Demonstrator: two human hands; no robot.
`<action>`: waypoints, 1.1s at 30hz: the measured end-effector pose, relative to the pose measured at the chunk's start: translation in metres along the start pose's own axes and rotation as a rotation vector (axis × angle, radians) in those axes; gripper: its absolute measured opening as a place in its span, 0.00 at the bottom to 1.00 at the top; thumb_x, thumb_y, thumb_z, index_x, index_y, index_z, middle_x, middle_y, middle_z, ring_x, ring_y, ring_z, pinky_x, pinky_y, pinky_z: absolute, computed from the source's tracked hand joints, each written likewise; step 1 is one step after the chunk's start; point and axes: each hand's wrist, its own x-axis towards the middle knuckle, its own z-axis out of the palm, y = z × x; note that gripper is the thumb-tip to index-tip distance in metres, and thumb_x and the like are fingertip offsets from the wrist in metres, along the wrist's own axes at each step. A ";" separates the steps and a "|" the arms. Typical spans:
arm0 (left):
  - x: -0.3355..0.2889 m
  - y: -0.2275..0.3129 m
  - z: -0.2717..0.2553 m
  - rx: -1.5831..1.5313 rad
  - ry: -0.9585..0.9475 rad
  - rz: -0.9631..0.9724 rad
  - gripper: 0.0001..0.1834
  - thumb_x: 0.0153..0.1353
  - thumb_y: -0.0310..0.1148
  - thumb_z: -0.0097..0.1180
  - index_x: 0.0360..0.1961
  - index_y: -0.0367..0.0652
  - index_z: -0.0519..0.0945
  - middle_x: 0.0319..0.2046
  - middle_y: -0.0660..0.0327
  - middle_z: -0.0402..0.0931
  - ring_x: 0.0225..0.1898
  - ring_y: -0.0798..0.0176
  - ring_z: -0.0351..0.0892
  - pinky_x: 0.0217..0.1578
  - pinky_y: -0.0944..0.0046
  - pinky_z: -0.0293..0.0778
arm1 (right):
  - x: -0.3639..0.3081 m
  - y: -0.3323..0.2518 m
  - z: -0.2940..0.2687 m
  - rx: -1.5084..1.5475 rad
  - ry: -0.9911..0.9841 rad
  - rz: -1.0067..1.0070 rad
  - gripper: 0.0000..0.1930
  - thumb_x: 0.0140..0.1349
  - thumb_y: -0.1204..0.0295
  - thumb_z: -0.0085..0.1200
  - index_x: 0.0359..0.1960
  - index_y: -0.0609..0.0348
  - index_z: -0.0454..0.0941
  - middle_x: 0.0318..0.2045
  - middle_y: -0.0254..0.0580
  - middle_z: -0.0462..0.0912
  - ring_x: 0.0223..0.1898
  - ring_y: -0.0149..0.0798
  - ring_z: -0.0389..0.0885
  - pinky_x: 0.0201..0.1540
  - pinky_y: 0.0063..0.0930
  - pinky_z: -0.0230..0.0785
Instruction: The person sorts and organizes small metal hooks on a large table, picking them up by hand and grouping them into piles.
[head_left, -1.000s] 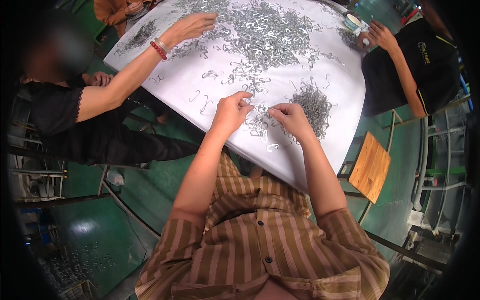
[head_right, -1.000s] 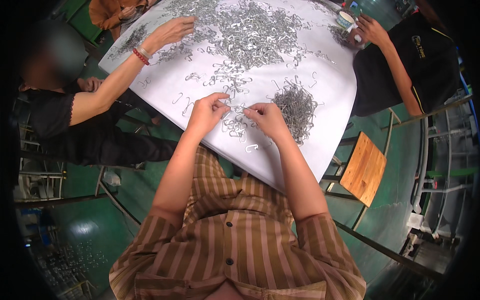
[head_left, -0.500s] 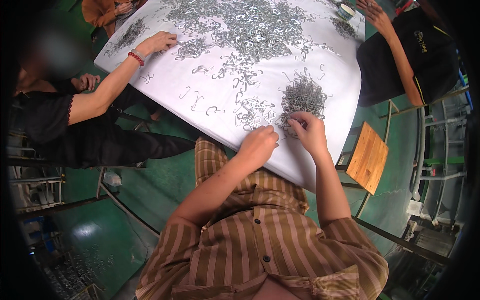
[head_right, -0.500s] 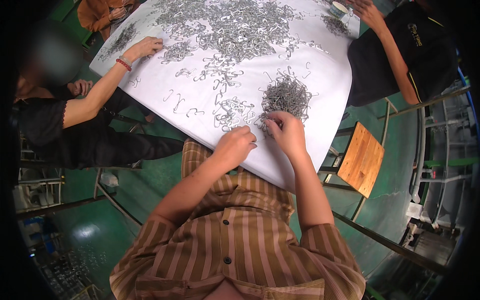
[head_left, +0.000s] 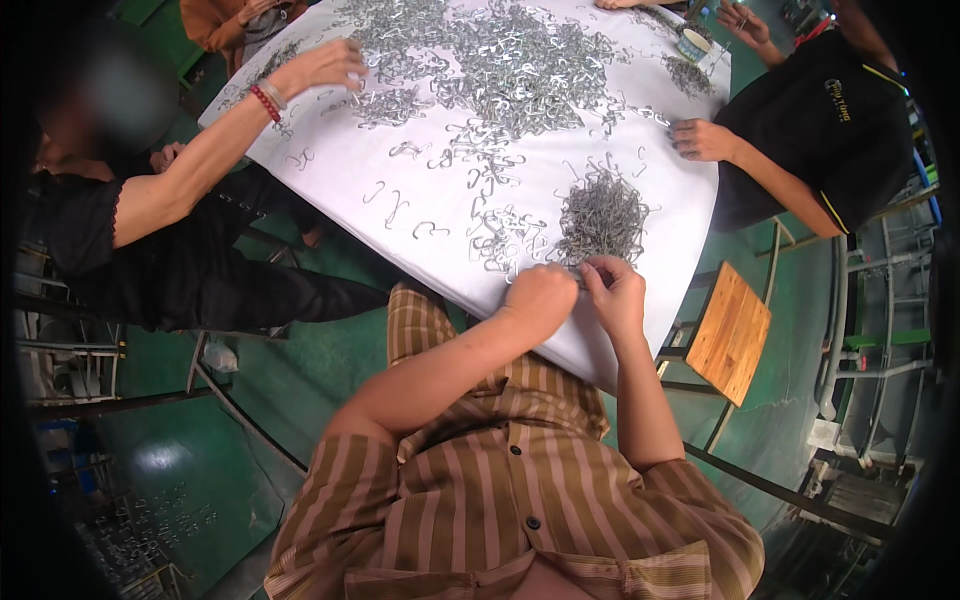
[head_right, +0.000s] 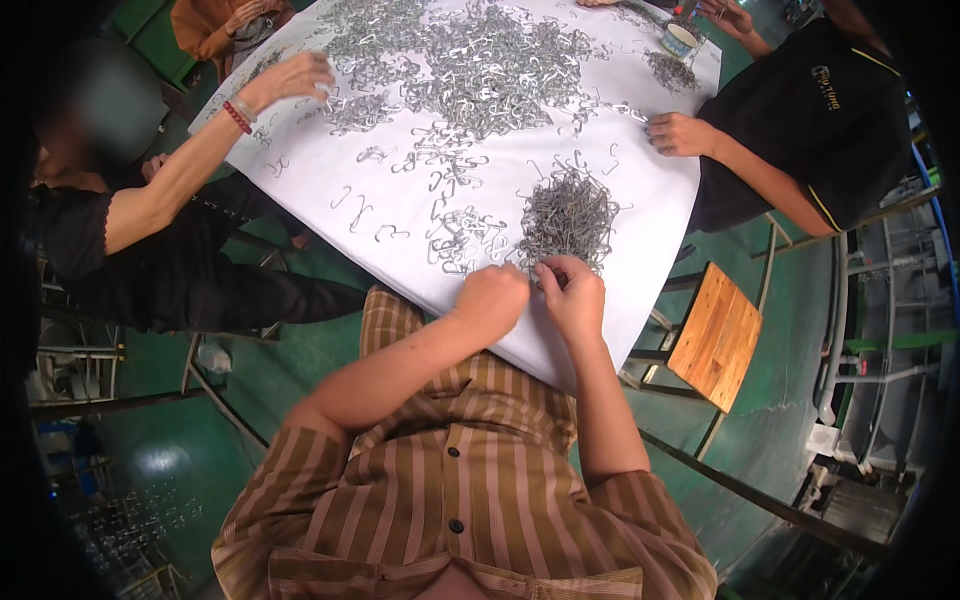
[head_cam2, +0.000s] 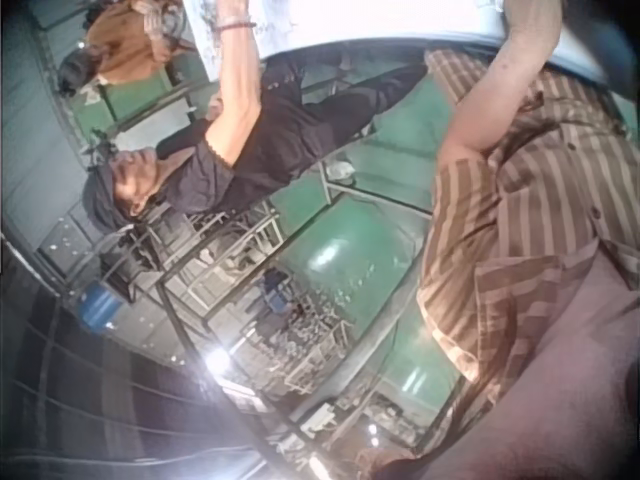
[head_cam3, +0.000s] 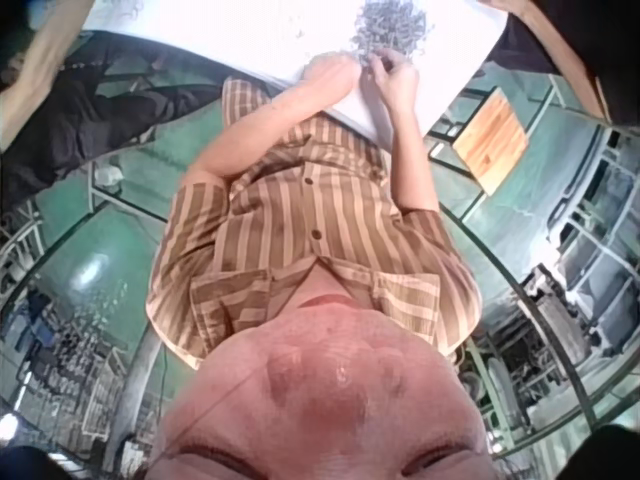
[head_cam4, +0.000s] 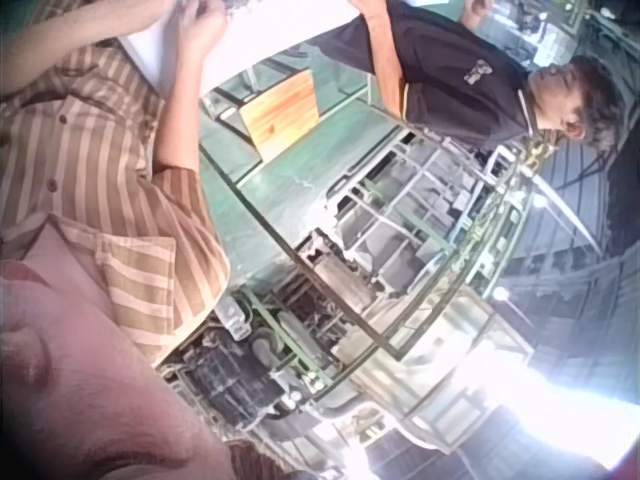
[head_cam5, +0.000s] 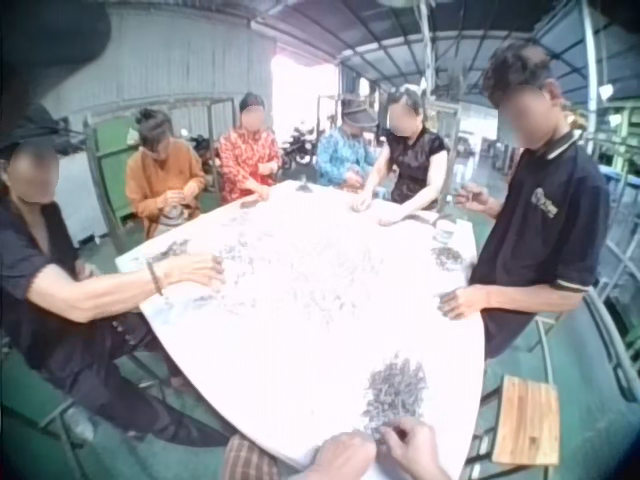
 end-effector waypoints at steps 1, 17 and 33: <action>-0.001 -0.009 -0.002 -0.127 -0.010 -0.092 0.05 0.46 0.22 0.57 0.27 0.33 0.79 0.26 0.48 0.78 0.29 0.51 0.81 0.30 0.58 0.78 | 0.000 0.001 0.002 -0.025 0.005 -0.039 0.06 0.55 0.72 0.61 0.32 0.61 0.83 0.25 0.43 0.82 0.26 0.39 0.80 0.31 0.31 0.71; -0.048 -0.062 -0.045 -1.144 0.410 -0.381 0.04 0.60 0.19 0.54 0.32 0.37 0.72 0.28 0.70 0.72 0.29 0.79 0.68 0.32 0.77 0.65 | 0.058 -0.033 0.086 -0.467 -0.116 -0.548 0.08 0.49 0.72 0.63 0.32 0.57 0.80 0.29 0.43 0.78 0.35 0.47 0.76 0.39 0.40 0.68; -0.035 -0.056 -0.055 -1.590 0.443 -0.360 0.04 0.62 0.23 0.56 0.34 0.38 0.73 0.34 0.67 0.74 0.34 0.77 0.70 0.37 0.75 0.67 | 0.026 -0.051 0.023 0.403 -0.205 -0.173 0.04 0.51 0.82 0.62 0.29 0.64 0.81 0.25 0.36 0.83 0.27 0.25 0.79 0.33 0.19 0.72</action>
